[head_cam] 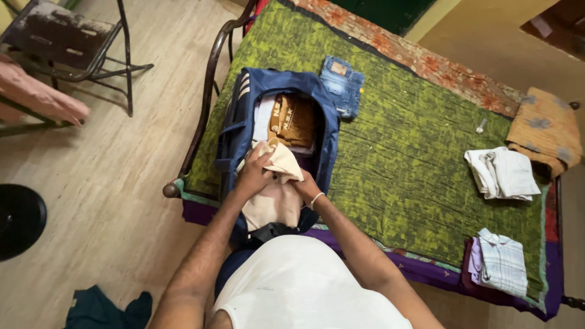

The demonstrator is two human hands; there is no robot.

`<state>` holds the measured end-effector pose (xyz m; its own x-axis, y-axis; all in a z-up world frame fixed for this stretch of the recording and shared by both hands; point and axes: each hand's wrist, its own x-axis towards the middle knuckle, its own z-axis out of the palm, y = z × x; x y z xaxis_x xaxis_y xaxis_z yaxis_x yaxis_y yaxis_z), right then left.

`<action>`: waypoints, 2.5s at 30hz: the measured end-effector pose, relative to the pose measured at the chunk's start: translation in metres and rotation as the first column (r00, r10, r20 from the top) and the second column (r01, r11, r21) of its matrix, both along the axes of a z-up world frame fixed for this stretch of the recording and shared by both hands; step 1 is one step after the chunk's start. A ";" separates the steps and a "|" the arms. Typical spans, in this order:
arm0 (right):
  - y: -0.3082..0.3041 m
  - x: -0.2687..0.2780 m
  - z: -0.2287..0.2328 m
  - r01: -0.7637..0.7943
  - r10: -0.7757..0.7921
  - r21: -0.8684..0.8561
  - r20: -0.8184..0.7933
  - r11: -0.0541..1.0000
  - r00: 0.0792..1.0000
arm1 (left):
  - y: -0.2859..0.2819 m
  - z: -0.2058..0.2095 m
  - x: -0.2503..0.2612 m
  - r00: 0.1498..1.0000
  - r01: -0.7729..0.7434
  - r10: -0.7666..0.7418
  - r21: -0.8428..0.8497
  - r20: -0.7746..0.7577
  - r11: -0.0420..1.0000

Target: The person removes several folded shirts and pants from a blue duffel bag and places them on a bed.

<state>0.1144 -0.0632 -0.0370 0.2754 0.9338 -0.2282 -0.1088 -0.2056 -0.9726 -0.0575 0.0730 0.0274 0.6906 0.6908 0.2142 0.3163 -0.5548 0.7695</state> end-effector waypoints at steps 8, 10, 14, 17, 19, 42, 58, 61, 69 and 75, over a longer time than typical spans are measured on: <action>0.003 0.001 0.081 0.106 -0.102 0.017 -0.152 0.994 0.983 | 0.032 0.008 -0.018 0.956 0.052 0.038 -0.296 0.292 0.954; 0.001 0.006 0.122 0.130 -0.124 0.021 -0.192 0.991 0.974 | 0.041 -0.005 -0.025 0.916 0.110 0.104 -0.492 0.387 0.863; -0.003 0.016 0.201 0.215 -0.184 0.053 -0.343 0.975 0.921 | 0.054 -0.032 -0.022 0.898 0.090 0.273 -0.752 0.345 0.653; -0.008 0.017 0.247 0.242 -0.177 0.056 -0.527 0.969 0.831 | 0.053 -0.046 -0.012 0.915 0.079 0.293 -0.835 0.277 0.544; -0.015 0.017 0.266 0.223 -0.129 0.083 -0.602 0.971 0.788 | 0.043 -0.047 0.002 0.884 0.224 0.309 -0.899 0.350 0.377; -0.177 0.068 0.103 0.621 -0.300 0.182 -0.750 0.762 0.589 | -0.043 0.079 0.076 0.641 0.763 0.354 -0.615 0.682 -0.196; -0.251 0.189 0.054 0.810 -0.589 -0.063 -0.719 0.583 0.369 | -0.073 -0.017 0.283 0.827 0.273 -0.496 -0.960 0.265 -0.059; -0.255 0.209 0.006 0.789 -0.649 -0.027 -0.585 0.614 0.485 | -0.079 -0.056 0.321 0.834 0.255 -0.545 -0.938 0.091 0.234; -0.265 0.247 -0.076 0.776 -0.721 -0.206 -0.561 0.597 0.406 | -0.078 -0.116 0.394 0.824 0.200 -0.543 -0.814 -0.162 0.546; -0.261 0.284 -0.084 0.828 -0.657 -0.148 -0.689 0.541 0.306 | -0.066 -0.154 0.471 0.767 0.363 -0.635 -0.755 -0.091 0.546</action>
